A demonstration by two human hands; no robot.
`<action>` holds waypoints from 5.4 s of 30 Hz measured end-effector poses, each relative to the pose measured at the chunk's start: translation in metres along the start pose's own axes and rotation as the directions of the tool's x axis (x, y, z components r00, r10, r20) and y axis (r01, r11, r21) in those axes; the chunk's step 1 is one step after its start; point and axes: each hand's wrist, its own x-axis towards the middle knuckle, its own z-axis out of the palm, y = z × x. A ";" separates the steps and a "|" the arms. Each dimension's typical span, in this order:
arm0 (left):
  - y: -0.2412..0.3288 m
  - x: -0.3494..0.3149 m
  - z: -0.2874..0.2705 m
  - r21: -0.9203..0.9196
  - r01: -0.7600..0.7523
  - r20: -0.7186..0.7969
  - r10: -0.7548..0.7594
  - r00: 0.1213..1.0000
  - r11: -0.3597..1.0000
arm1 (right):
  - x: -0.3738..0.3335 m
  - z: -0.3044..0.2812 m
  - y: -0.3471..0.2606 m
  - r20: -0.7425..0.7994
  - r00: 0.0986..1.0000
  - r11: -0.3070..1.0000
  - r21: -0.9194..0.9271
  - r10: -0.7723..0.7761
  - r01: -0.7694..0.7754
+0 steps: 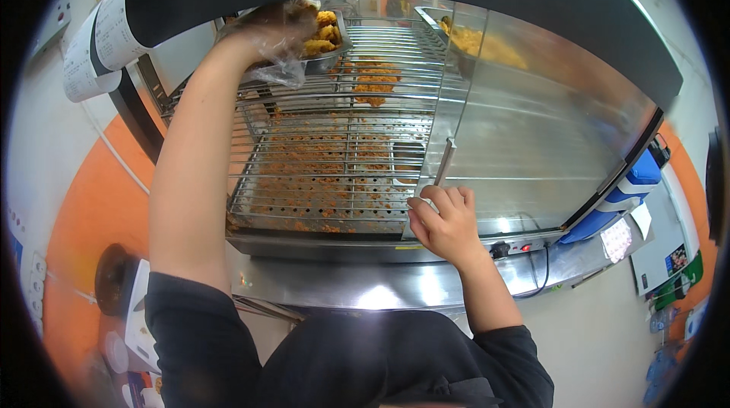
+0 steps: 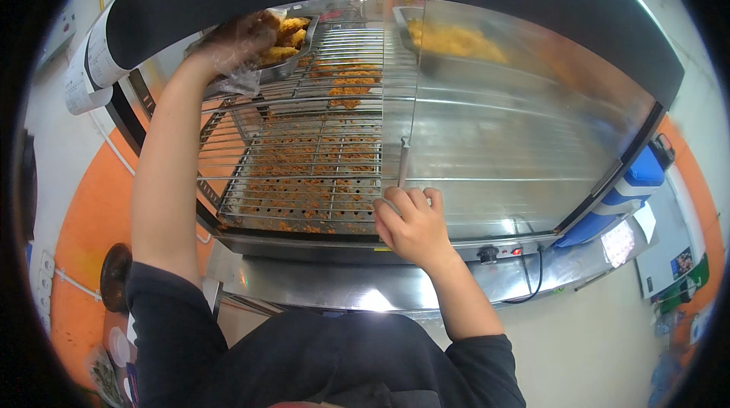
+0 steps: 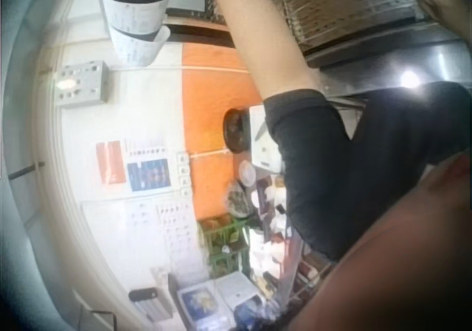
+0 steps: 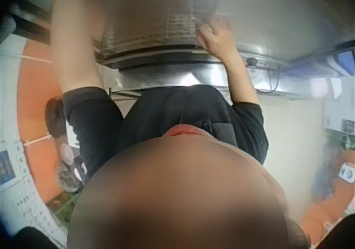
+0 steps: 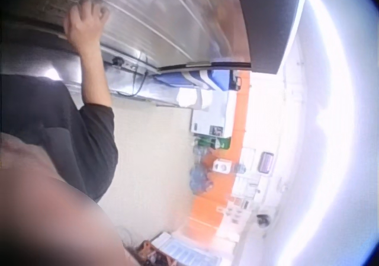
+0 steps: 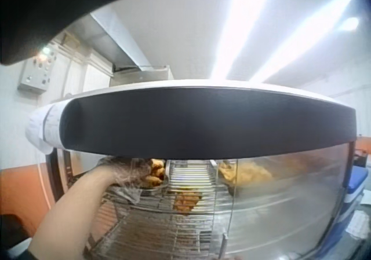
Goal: The person assembles takeout meals by placing buns and fried chicken into boxes, cutting the chicken with a knife, and adding scrambled eggs and pickles. The person uses a knife, tongs, and a spoon to handle the food items and places the completed meals on the counter.
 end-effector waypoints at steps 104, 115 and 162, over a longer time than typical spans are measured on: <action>-0.496 -0.540 0.054 0.396 0.852 -0.070 -0.914 0.401 0.343 | 0.127 0.289 -0.507 0.522 0.235 0.542 0.840 -0.820 0.028; -0.541 -0.518 0.076 0.411 0.768 0.147 -0.867 0.476 0.491 | 0.161 0.305 -0.507 0.632 0.114 0.638 0.769 -0.766 0.027; -0.478 -0.574 0.094 0.265 0.912 -0.014 -0.945 0.328 0.313 | 0.134 0.272 -0.510 0.493 0.159 0.516 0.836 -0.855 0.184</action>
